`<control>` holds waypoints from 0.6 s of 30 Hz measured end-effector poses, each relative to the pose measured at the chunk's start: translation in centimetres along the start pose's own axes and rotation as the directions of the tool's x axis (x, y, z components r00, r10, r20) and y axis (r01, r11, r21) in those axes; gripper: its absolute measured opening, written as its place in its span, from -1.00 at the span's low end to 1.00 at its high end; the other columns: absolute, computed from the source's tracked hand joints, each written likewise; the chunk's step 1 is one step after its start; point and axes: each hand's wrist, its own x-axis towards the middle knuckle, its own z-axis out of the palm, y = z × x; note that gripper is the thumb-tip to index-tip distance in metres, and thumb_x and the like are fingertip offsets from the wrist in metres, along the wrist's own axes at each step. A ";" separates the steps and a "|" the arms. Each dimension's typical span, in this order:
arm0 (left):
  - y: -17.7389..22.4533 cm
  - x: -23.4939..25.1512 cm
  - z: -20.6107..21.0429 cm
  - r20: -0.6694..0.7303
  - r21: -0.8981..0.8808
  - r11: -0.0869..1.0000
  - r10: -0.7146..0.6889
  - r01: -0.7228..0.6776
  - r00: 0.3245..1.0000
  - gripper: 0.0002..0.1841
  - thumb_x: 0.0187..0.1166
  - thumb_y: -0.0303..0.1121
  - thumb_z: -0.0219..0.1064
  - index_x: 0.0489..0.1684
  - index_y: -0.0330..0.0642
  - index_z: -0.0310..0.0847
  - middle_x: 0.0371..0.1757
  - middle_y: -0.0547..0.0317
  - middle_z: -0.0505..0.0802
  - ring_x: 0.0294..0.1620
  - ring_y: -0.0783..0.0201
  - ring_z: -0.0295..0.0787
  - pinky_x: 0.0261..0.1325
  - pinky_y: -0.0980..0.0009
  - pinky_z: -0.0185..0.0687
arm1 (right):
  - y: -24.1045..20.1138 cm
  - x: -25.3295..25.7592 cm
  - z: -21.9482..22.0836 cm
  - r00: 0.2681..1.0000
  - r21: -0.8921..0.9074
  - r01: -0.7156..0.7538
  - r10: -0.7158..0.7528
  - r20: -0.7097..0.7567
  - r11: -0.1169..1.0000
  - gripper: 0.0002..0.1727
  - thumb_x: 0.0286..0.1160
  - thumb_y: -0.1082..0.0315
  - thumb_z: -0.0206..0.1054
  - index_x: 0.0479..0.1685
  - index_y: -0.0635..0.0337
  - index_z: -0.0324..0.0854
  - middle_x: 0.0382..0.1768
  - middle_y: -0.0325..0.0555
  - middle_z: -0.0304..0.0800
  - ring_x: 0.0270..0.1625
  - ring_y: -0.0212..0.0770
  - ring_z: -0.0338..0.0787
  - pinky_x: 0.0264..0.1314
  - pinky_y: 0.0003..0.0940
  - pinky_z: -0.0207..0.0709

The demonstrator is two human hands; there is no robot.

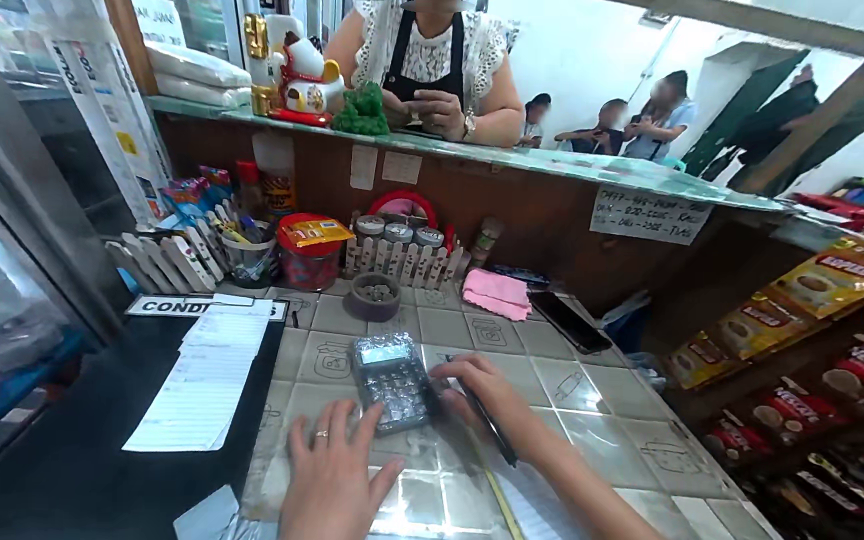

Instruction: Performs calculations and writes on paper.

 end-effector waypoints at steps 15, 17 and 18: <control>0.0 -0.2 0.3 -0.030 0.011 1.000 0.026 -0.025 0.999 -0.22 0.55 0.51 -0.11 0.68 0.37 0.37 0.60 0.24 0.60 0.71 -0.06 0.37 0.63 -0.49 0.00 | -1.5 -0.8 1.7 0.995 0.078 0.044 -0.051 0.088 0.996 -0.63 0.79 -0.12 0.08 0.23 -0.18 0.63 0.39 -0.50 0.71 0.59 -0.31 0.49 0.62 -0.12 0.38; 0.0 -0.2 0.3 -0.032 0.011 1.000 0.027 -0.027 0.999 -0.23 0.55 0.50 -0.10 0.68 0.37 0.38 0.60 0.24 0.61 0.71 -0.07 0.37 0.62 -0.51 0.00 | -2.0 -0.8 1.8 0.991 0.076 0.070 -0.078 0.111 0.995 -0.65 0.80 -0.11 0.08 0.22 -0.19 0.62 0.41 -0.52 0.70 0.65 -0.31 0.44 0.68 -0.14 0.34; 0.0 -0.2 0.3 -0.034 0.010 1.000 0.029 -0.029 0.999 -0.23 0.55 0.50 -0.10 0.68 0.36 0.38 0.60 0.23 0.61 0.71 -0.08 0.37 0.61 -0.51 0.00 | -2.2 -0.7 1.9 0.989 0.073 0.079 -0.088 0.117 0.994 -0.65 0.80 -0.11 0.07 0.22 -0.19 0.62 0.42 -0.52 0.69 0.67 -0.31 0.42 0.70 -0.14 0.31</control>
